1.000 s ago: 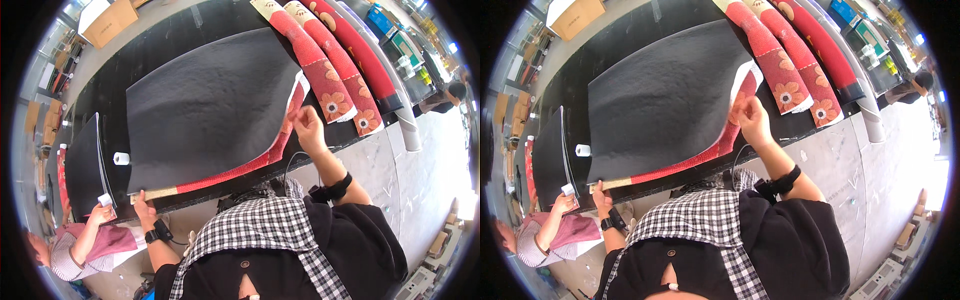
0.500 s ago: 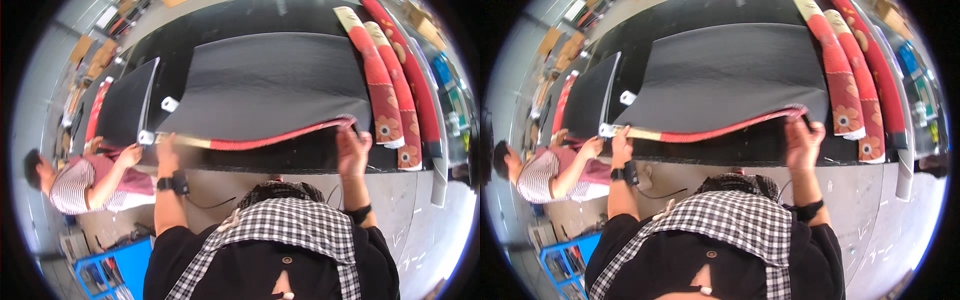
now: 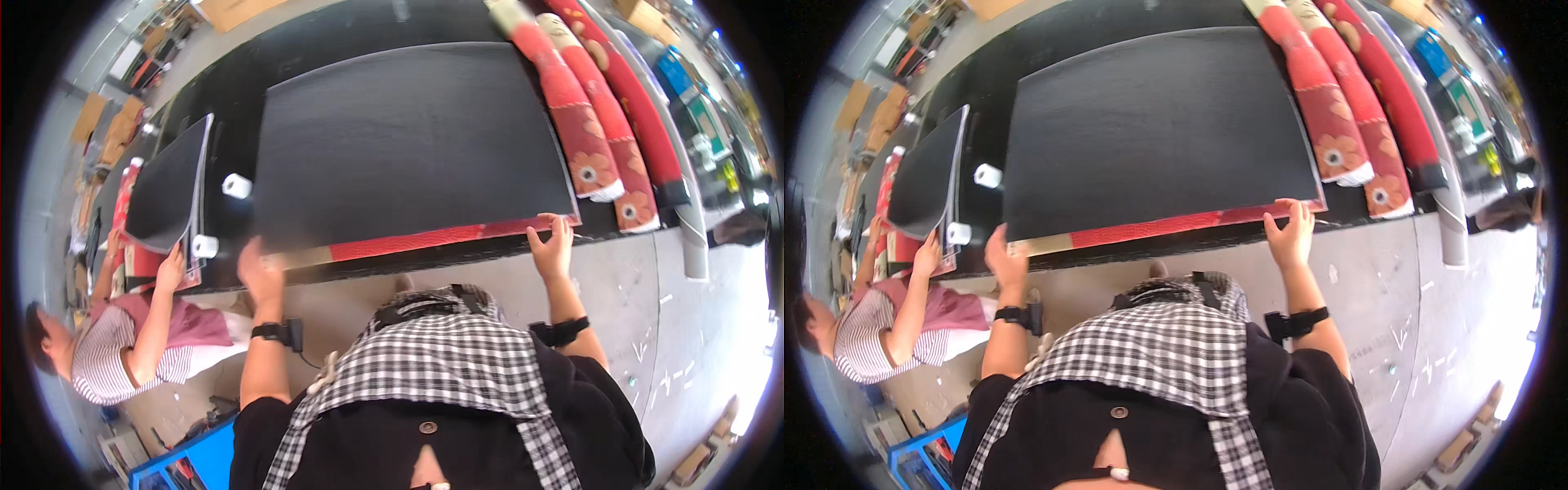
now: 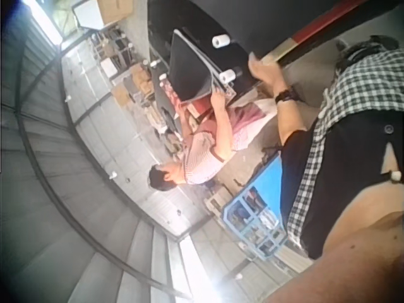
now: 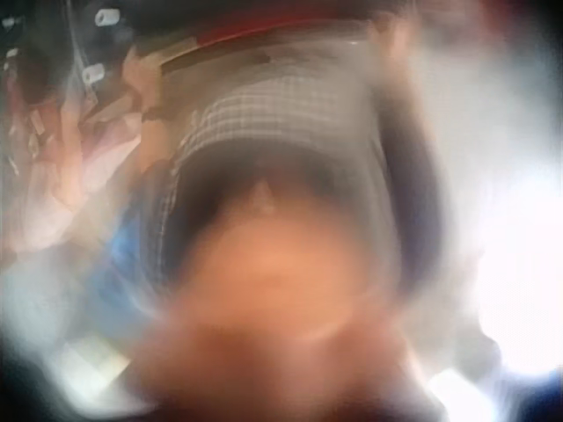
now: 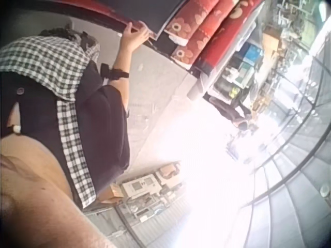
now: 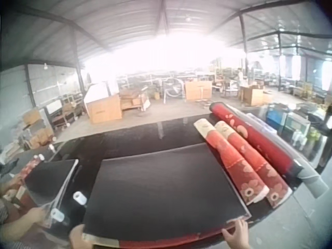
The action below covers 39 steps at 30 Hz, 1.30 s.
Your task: Rolling up printed floor mats and securing them with tape.
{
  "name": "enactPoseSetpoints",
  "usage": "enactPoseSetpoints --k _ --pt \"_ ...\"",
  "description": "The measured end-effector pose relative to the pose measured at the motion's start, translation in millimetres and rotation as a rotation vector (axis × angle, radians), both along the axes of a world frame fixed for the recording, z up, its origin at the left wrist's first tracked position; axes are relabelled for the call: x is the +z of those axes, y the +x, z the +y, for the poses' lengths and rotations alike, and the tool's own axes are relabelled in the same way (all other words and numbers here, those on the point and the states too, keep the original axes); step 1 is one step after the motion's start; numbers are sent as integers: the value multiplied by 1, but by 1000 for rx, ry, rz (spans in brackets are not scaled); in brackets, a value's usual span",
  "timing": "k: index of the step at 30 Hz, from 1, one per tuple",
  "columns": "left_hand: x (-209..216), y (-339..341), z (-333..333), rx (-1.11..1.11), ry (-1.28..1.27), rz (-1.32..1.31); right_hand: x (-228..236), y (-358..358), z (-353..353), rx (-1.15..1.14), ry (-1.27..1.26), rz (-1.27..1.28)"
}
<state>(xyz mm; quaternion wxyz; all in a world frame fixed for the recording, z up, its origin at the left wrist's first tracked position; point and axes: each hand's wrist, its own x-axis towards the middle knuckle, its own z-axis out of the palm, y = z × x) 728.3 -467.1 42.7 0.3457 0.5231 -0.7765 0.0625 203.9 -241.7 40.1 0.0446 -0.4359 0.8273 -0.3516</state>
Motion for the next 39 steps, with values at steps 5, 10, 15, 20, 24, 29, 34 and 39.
enactPoseSetpoints --k 5,10,15,20,24,29,34,39 --pt "-16 -59 4 -411 373 -70 15 30 -43 474 182 206" --pt "-27 -63 -7 -435 159 -89 -20 19 -55 528 88 299" --pt "10 -87 -23 -368 231 -30 5 15 -60 376 90 170" --pt "44 -83 -70 -479 211 -152 65 16 -113 481 35 543" --pt "36 -124 -141 -459 166 -378 48 -2 -187 301 45 642" --pt "-13 -146 -199 -261 349 -554 8 -21 -257 315 240 516" --pt "-30 -137 -213 -370 143 -350 -19 -24 -265 272 196 384" --pt "-29 -147 -223 -395 169 -330 -14 -34 -268 316 99 293"
